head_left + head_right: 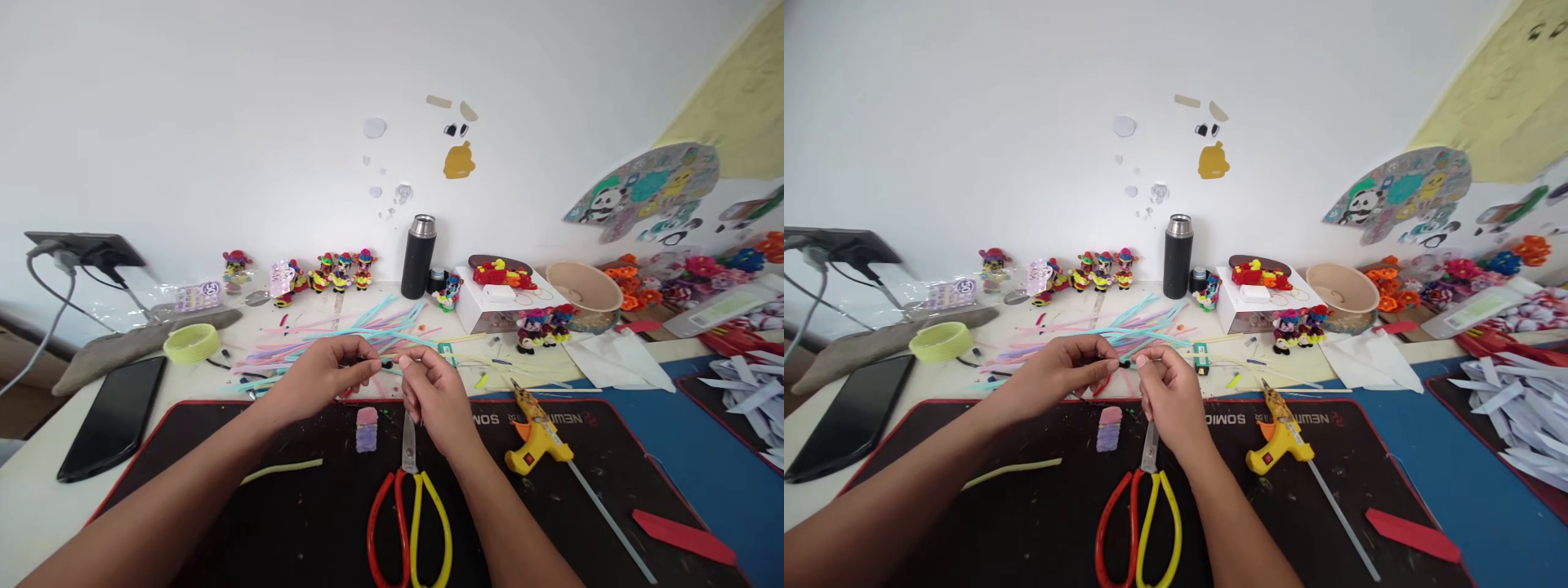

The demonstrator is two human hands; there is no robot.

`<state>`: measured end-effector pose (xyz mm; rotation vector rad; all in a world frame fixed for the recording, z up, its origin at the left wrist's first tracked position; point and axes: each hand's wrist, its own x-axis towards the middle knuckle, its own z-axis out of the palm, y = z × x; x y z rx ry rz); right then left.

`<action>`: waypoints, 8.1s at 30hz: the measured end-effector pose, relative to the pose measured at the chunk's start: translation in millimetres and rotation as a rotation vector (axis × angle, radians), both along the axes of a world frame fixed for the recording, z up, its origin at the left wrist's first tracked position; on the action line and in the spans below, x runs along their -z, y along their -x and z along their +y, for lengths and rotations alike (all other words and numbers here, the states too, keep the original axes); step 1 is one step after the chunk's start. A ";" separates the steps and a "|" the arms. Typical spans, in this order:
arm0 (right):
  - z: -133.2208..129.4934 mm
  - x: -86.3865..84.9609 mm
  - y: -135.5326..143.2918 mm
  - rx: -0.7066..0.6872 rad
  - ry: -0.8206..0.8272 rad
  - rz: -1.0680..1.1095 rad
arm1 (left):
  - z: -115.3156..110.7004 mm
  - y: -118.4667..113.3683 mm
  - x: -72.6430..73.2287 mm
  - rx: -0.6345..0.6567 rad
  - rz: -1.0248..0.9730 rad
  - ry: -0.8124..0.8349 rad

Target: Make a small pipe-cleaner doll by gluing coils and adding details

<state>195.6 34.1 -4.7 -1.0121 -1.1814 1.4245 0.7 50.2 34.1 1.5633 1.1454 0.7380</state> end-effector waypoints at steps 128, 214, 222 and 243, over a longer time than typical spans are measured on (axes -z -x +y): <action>0.9 14.1 10.1 -0.159 0.226 0.426 | 6.1 7.5 -7.2 -0.022 -0.106 -0.007; -13.3 39.3 31.8 0.007 0.081 -0.103 | -0.1 0.6 -2.0 0.053 0.006 -0.067; -14.3 37.1 31.9 -0.018 0.080 -0.114 | 0.5 -1.4 0.8 0.056 0.000 -0.054; -10.1 32.3 26.3 -0.008 0.034 -0.144 | 3.8 7.2 -2.4 0.098 0.075 -0.021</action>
